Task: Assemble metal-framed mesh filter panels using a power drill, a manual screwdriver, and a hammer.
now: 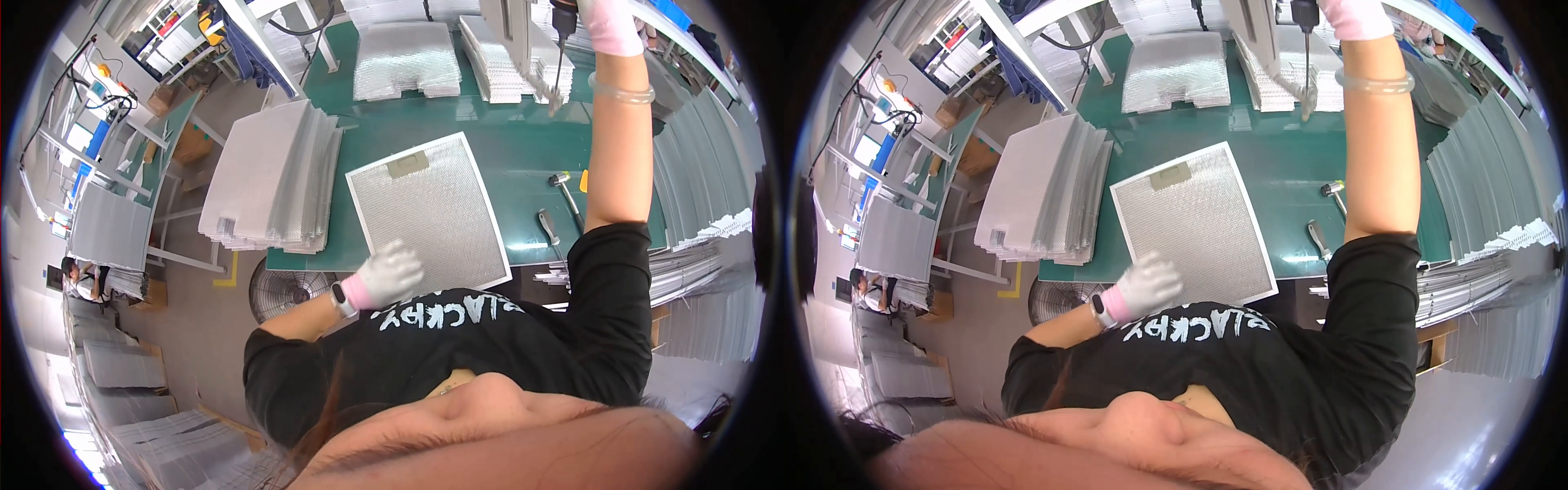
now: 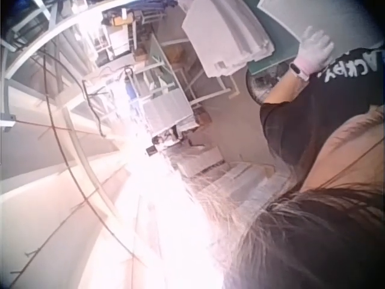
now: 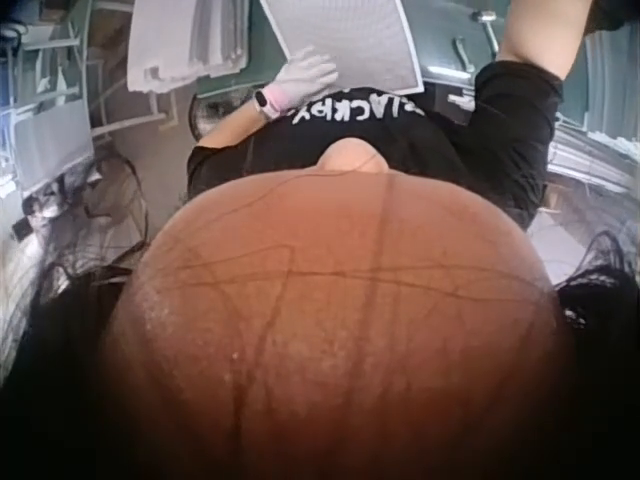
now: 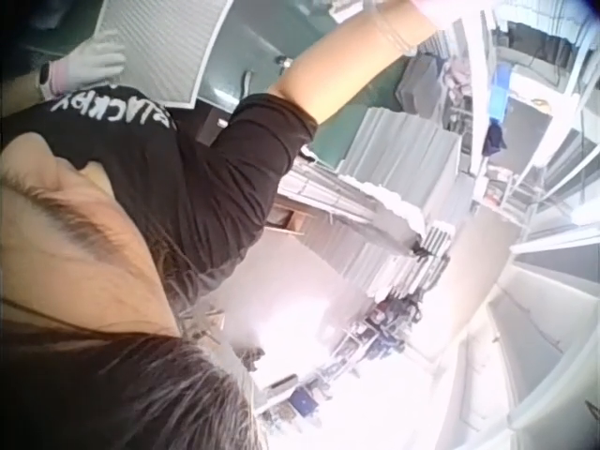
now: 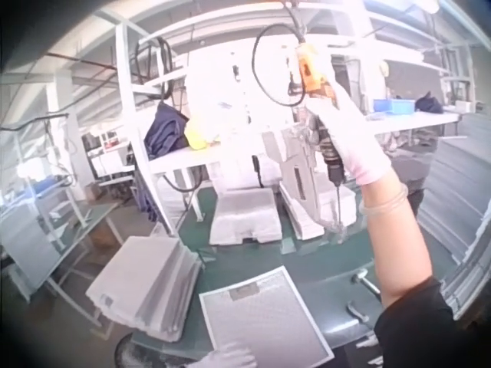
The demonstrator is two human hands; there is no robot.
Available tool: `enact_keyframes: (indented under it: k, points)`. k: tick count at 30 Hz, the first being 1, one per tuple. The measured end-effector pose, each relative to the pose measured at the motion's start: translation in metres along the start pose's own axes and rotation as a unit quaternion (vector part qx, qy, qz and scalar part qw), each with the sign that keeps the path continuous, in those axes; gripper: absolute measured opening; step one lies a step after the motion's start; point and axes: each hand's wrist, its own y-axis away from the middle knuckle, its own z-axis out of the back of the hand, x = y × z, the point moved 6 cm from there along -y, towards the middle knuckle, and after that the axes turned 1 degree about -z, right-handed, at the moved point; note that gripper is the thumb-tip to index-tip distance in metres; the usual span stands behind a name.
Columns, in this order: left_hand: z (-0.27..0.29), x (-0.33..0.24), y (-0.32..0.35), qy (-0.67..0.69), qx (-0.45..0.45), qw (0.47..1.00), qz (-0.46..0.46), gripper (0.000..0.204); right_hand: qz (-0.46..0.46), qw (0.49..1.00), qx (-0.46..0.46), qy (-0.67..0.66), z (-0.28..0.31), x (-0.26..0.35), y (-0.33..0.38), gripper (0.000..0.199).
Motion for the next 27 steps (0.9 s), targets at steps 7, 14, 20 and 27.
enact_keyframes:
  k: [7, 14, 20, 27]
  points:
    - [-0.058, 0.192, -0.045, -0.022, -0.031, 0.890, 0.454, 0.060, -0.275, 0.917, -0.014, -0.287, -0.037, 0.036, 0.030, 0.017]
    - [-0.039, 0.228, -0.088, -0.002, 0.022, 0.890, 0.456, 0.036, 0.057, 0.990, -0.122, 0.032, -0.018, 0.013, 0.019, 0.022]
    - [0.058, 0.106, -0.093, 0.001, -0.155, 0.946, 0.285, 0.026, -0.299, 0.788, 0.013, -0.538, -0.060, 0.005, 0.075, 0.033]
    - [0.075, 0.012, -0.091, 0.068, -0.179, 0.941, 0.277, 0.024, -0.004, 0.604, 0.121, -0.788, -0.100, 0.028, 0.118, 0.038]
